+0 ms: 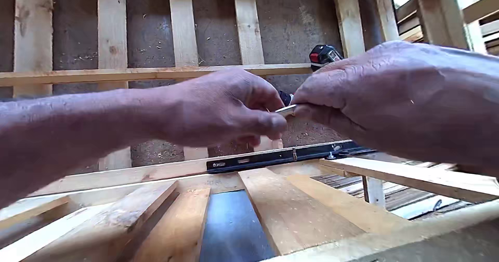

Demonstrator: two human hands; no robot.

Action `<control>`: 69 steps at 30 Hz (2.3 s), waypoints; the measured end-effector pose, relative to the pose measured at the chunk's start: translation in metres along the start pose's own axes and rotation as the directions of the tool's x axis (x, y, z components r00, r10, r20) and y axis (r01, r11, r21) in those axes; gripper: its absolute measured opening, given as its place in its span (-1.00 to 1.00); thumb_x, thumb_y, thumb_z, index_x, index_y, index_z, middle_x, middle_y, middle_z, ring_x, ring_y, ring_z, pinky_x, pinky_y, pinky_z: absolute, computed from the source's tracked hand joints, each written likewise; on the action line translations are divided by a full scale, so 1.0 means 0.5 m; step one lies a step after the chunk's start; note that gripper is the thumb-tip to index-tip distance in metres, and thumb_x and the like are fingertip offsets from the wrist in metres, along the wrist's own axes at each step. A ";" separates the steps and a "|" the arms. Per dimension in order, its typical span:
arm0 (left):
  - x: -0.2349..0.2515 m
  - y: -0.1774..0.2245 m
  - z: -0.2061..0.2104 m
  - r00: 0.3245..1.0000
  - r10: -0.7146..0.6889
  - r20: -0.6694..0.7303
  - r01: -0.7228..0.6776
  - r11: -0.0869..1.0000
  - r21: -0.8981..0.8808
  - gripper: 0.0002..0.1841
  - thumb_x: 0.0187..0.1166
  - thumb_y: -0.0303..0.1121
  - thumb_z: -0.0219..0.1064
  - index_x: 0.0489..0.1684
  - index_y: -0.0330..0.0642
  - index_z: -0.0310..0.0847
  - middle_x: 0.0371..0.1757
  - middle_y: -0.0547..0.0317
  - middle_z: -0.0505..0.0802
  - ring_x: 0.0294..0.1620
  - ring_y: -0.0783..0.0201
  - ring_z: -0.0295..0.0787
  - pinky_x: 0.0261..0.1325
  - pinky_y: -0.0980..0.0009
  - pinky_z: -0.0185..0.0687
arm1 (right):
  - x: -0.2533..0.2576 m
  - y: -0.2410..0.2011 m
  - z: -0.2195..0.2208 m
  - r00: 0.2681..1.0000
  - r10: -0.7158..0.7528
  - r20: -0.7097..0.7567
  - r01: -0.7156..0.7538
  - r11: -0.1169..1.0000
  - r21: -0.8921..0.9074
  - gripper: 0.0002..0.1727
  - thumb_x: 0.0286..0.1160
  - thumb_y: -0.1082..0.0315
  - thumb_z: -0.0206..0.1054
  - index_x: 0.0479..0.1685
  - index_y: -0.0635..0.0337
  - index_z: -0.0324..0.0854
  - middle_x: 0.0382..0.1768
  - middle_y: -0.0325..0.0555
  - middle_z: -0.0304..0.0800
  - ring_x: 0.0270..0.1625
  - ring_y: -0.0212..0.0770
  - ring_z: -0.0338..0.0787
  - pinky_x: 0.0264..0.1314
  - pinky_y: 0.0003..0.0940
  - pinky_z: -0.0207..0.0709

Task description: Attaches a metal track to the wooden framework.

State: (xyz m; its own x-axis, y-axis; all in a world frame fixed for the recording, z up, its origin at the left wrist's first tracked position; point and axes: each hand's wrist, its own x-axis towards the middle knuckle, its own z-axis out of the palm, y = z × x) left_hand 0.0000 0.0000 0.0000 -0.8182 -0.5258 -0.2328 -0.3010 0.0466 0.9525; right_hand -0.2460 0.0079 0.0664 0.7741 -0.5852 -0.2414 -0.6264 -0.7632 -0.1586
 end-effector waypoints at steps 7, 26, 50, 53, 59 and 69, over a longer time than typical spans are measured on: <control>-0.004 -0.261 -0.011 0.882 -0.457 0.115 0.365 0.818 0.444 -0.70 0.81 -0.17 0.16 0.17 -0.08 0.78 -0.04 0.12 0.87 0.01 0.17 0.82 0.18 -0.03 0.71 | 0.039 0.052 -0.006 0.854 0.418 0.311 -0.424 0.904 -0.049 -0.66 0.81 0.04 0.12 -0.41 -0.20 0.62 -0.62 -0.40 0.57 -0.59 -0.36 0.58 -0.60 -0.26 0.43; -0.018 -0.457 0.078 0.697 -0.441 0.566 0.450 0.883 0.133 -0.80 0.67 -0.23 0.34 -0.02 -0.17 0.69 -0.36 0.13 0.73 -0.35 0.22 0.64 -0.20 0.12 0.58 | 0.078 0.150 0.150 0.759 0.363 0.540 -0.475 0.876 0.079 -0.67 0.84 0.08 0.07 -0.36 -0.10 0.57 -0.54 -0.33 0.57 -0.49 -0.28 0.62 -0.49 -0.20 0.52; 0.010 -0.499 0.076 0.643 -0.307 0.701 0.465 0.884 -0.039 -0.77 0.68 -0.26 0.31 -0.21 -0.25 0.77 -0.44 0.15 0.76 -0.49 0.34 0.60 -0.34 0.28 0.57 | 0.322 0.117 0.303 0.822 0.488 0.292 -0.549 0.815 0.184 -0.59 0.88 0.06 -0.04 -0.34 0.02 0.55 -0.46 -0.12 0.62 -0.32 -0.04 0.73 -0.36 0.04 0.53; 0.015 -0.499 0.074 0.645 -0.296 0.704 0.446 0.894 -0.033 -0.77 0.67 -0.26 0.32 -0.23 -0.25 0.78 -0.43 0.14 0.78 -0.47 0.33 0.63 -0.30 0.26 0.61 | 0.322 0.118 0.311 0.781 0.540 0.314 -0.603 0.782 0.156 -0.56 0.89 0.05 -0.06 -0.33 0.05 0.54 -0.42 -0.07 0.64 -0.28 0.00 0.75 -0.34 0.07 0.55; 0.022 -0.498 0.073 0.624 -0.302 0.721 0.438 0.899 -0.002 -0.77 0.64 -0.25 0.34 -0.26 -0.23 0.80 -0.46 0.16 0.78 -0.51 0.35 0.61 -0.36 0.29 0.56 | 0.288 0.096 0.289 0.723 0.614 0.316 -0.625 0.777 -0.080 -0.58 0.88 0.05 -0.10 -0.22 0.09 0.54 -0.37 0.02 0.71 -0.20 0.11 0.83 -0.32 0.11 0.59; 0.028 -0.498 0.074 0.609 -0.298 0.735 0.402 0.915 0.038 -0.76 0.67 -0.23 0.33 -0.25 -0.22 0.79 -0.46 0.16 0.76 -0.51 0.35 0.60 -0.38 0.31 0.53 | 0.098 0.145 0.443 0.425 0.707 0.565 -0.902 0.280 0.328 -0.43 0.93 0.08 -0.16 -0.35 0.22 0.61 -0.53 -0.01 0.58 -0.48 -0.06 0.63 -0.38 -0.04 0.50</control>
State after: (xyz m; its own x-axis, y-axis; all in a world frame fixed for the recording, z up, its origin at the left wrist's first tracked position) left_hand 0.0452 0.0126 -0.2476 -0.7689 0.2898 -0.5699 -0.6225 -0.1362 0.7706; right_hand -0.2738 -0.0152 -0.1690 -0.1653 -0.6336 -0.7558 -0.9038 0.4040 -0.1409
